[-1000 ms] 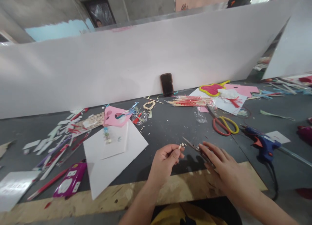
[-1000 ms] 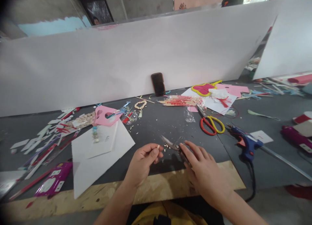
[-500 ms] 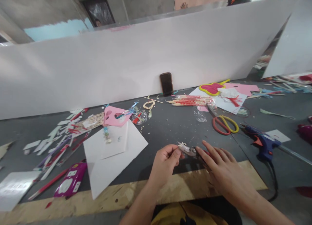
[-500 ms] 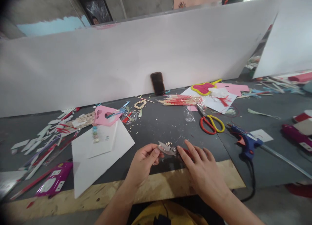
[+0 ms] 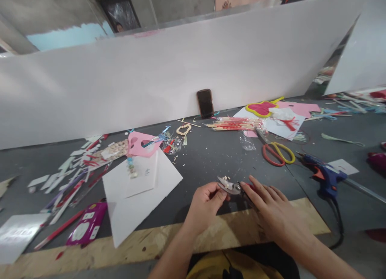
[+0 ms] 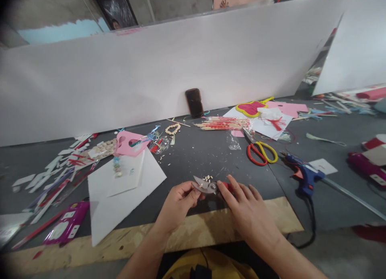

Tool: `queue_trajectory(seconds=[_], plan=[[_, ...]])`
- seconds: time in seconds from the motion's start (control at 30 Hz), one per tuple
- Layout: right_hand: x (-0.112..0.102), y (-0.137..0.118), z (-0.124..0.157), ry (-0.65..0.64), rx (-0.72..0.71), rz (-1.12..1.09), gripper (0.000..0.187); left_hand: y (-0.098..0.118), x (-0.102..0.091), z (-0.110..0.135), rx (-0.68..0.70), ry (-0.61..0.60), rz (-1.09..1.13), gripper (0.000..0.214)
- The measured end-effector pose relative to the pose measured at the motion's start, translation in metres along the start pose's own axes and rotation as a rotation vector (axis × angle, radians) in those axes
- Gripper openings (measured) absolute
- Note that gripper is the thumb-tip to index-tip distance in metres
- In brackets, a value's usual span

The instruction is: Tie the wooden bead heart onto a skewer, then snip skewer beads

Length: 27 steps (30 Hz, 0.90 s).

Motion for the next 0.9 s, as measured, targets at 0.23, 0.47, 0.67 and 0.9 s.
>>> queue_trajectory(seconds=[0.23, 0.47, 0.67, 0.9], plan=[[-0.006, -0.003, -0.003, 0.026, -0.006, -0.023, 0.066, 0.0, 0.002, 0.001, -0.037, -0.001, 0.011, 0.027], [-0.001, -0.003, 0.0, 0.018, -0.004, -0.051, 0.065, 0.001, 0.003, 0.002, -0.053, -0.009, 0.016, 0.029], [0.007, 0.001, 0.001, -0.008, 0.021, -0.164, 0.064, -0.001, 0.003, 0.001, -0.075, -0.023, 0.026, 0.029], [0.004, 0.003, -0.001, 0.0, 0.079, -0.347, 0.053, -0.002, 0.003, 0.0, -0.08, -0.015, 0.038, 0.025]])
Point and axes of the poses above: each hand's wrist, its own z-axis away from the middle knuckle, its own x-axis out of the palm, y = z × x, the point moved 4 cm from there along -z, towards the middle knuckle, and after that the axes turned 9 degrees about -z, right-handed, at the moved point
